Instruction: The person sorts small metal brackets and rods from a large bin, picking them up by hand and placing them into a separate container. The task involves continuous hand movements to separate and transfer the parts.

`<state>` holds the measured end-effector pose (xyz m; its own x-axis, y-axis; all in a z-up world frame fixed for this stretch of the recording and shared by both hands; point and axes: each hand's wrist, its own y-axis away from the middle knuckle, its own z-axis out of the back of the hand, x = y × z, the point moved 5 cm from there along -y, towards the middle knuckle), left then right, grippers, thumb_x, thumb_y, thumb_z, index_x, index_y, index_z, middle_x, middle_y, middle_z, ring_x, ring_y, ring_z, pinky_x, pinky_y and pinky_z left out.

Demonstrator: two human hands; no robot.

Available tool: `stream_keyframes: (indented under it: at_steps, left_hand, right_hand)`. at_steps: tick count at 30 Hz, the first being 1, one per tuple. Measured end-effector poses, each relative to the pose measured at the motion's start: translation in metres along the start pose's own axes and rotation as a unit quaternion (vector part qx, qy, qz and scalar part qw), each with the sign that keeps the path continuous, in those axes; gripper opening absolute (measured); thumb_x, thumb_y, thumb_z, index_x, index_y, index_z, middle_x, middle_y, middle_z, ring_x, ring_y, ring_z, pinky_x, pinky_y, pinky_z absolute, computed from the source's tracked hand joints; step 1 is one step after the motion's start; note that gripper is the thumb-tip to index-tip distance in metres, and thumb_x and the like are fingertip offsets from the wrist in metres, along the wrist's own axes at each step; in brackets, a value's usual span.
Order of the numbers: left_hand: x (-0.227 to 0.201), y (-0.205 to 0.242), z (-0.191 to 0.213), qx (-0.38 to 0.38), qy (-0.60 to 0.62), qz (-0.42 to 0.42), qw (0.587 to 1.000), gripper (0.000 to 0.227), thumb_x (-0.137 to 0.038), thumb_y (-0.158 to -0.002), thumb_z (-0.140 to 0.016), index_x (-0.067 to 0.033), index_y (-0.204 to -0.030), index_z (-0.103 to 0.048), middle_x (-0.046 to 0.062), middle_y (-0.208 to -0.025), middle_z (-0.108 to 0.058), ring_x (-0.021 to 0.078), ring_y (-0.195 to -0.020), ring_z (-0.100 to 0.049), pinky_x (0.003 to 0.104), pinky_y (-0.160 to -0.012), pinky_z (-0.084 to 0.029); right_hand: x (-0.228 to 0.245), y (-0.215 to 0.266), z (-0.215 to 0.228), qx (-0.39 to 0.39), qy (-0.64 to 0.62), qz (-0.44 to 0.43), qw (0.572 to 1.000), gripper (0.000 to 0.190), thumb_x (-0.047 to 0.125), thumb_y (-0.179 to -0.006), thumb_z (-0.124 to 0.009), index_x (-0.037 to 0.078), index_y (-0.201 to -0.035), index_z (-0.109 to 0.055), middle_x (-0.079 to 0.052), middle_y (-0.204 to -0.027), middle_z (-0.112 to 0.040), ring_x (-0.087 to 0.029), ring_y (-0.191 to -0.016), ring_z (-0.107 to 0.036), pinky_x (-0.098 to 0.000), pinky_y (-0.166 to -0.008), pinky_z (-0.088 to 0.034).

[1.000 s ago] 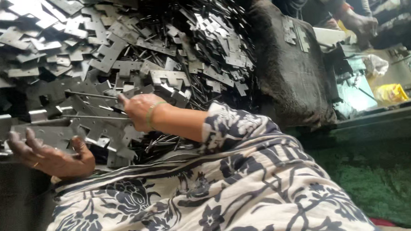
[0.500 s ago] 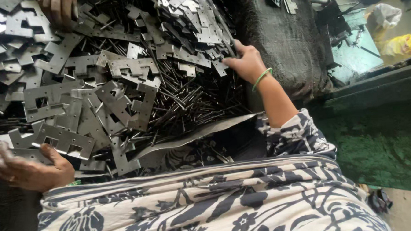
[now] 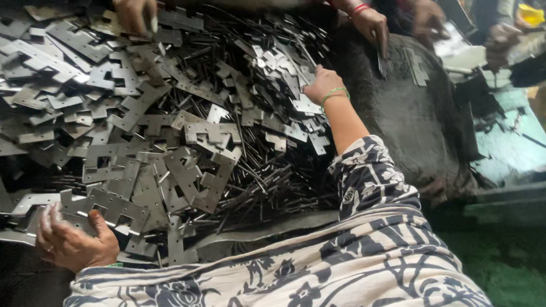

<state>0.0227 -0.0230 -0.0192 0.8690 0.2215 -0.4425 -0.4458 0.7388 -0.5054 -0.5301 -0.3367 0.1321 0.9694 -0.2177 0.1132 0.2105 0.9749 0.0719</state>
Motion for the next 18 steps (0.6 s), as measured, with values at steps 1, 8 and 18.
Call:
stream_keyframes:
  at_steps: [1,8,18]
  left_hand:
    - [-0.001,0.001,0.0,0.001,-0.001,-0.001,1.0,0.064,-0.054,-0.115,-0.042,-0.0012,-0.151,-0.045,0.021,-0.151,-0.05,0.0393,-0.146,-0.043,0.059,-0.124,-0.029]
    - [0.001,0.0,0.001,0.016,-0.029,0.003,0.999,0.059,-0.054,-0.115,-0.041,-0.0047,-0.147,-0.048,0.018,-0.15,-0.052,0.0343,-0.148,-0.043,0.059,-0.127,-0.026]
    - [0.0,-0.002,0.002,0.035,-0.027,0.007,0.999,0.051,-0.045,-0.116,-0.044,-0.0026,-0.145,-0.047,0.019,-0.149,-0.049,0.0369,-0.15,-0.04,0.058,-0.128,-0.024]
  right_hand:
    - [0.009,-0.002,-0.003,0.002,0.019,0.012,1.0,0.069,0.036,-0.08,-0.075,0.007,-0.14,-0.056,-0.023,-0.129,-0.064,-0.039,-0.119,-0.063,-0.0461,-0.1,-0.052]
    - [0.015,-0.029,-0.035,0.105,0.112,0.009,0.988,0.057,0.031,-0.087,-0.068,0.004,-0.136,-0.064,-0.02,-0.14,-0.062,-0.036,-0.128,-0.062,-0.0438,-0.107,-0.052]
    - [-0.035,0.053,-0.023,0.166,0.127,0.014,0.978,0.088,0.02,-0.085,-0.062,0.009,-0.162,-0.021,-0.026,-0.134,-0.06,-0.042,-0.122,-0.06,-0.0472,-0.104,-0.05]
